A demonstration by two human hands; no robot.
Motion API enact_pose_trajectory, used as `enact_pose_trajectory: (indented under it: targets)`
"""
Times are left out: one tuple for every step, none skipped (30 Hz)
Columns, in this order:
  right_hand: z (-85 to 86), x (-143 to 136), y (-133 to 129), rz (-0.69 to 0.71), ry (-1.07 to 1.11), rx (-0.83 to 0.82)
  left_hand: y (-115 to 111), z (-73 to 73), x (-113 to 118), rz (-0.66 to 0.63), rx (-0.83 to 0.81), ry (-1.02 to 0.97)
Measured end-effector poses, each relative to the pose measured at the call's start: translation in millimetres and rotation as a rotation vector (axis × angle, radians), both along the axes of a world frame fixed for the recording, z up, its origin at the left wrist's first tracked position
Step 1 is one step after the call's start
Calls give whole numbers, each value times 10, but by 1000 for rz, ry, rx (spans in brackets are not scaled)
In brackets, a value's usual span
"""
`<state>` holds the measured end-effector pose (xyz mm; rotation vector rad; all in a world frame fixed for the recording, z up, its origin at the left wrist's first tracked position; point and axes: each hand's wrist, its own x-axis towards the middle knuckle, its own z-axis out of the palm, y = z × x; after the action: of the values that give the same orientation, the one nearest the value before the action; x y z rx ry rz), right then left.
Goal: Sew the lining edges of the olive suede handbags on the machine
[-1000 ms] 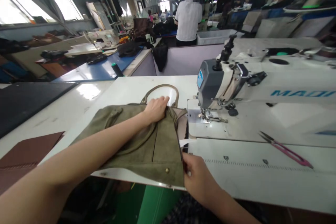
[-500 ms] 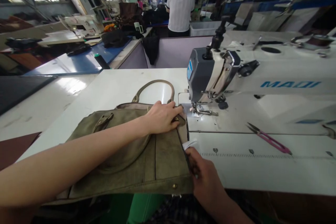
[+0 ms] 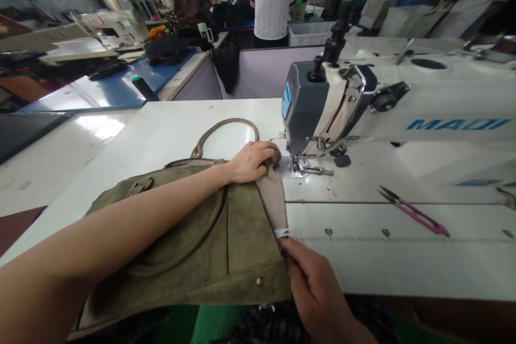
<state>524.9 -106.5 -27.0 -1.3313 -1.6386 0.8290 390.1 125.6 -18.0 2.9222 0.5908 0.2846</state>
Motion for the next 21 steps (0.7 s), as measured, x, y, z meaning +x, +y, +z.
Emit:
enact_pose_trajectory:
  targets:
    - [0, 20, -14, 2, -28, 69, 14, -11, -9, -2, -58, -37]
    - [-4, 43, -30, 6, -62, 138, 20, -18, -14, -1, -80, -58]
    - [-10, 64, -44, 11, -96, 198, 19, -25, -16, -1, -74, -75]
    - [-18, 84, -57, 21, -128, 243, 10, -32, -14, -3, -52, -91]
    - [-26, 100, -66, 41, -154, 266, -7, -40, -8, -4, -22, -106]
    - [-32, 111, -72, 65, -174, 271, -28, -50, 0, -5, 15, -113]
    - [-37, 117, -73, 82, -193, 262, -53, -61, 10, -8, 50, -108]
    - [-39, 119, -69, 76, -217, 259, -79, -71, 22, 0, 64, -99]
    - [-38, 117, -61, 47, -252, 267, -101, -81, 33, 25, 57, -96]
    - [-37, 115, -48, 3, -293, 289, -118, -87, 44, 64, 39, -103]
    - [-36, 113, -33, -49, -336, 330, -127, -90, 54, 120, 7, -116]
    - [-39, 112, -15, -93, -380, 384, -127, -88, 62, 193, -37, -134]
    - [-47, 114, 3, -115, -419, 443, -117, -80, 67, 265, -88, -144]
    - [-62, 118, 20, -112, -452, 494, -97, -65, 72, 322, -139, -141]
    - [-85, 123, 34, -84, -477, 522, -68, -45, 74, 351, -194, -123]
    - [-113, 128, 44, -48, -491, 542, -33, -22, 74, 355, -259, -95]
    - [-146, 133, 50, -4, -494, 552, 5, 3, 73, 333, -324, -59]
    - [-177, 138, 50, 38, -491, 554, 43, 27, 69, 291, -380, -24]
    - [-202, 144, 46, 70, -485, 548, 78, 48, 62, 246, -430, 7]
    - [-216, 152, 36, 96, -482, 534, 107, 66, 53, 215, -473, 26]
    - [-216, 163, 22, 119, -485, 512, 129, 80, 41, 199, -504, 34]
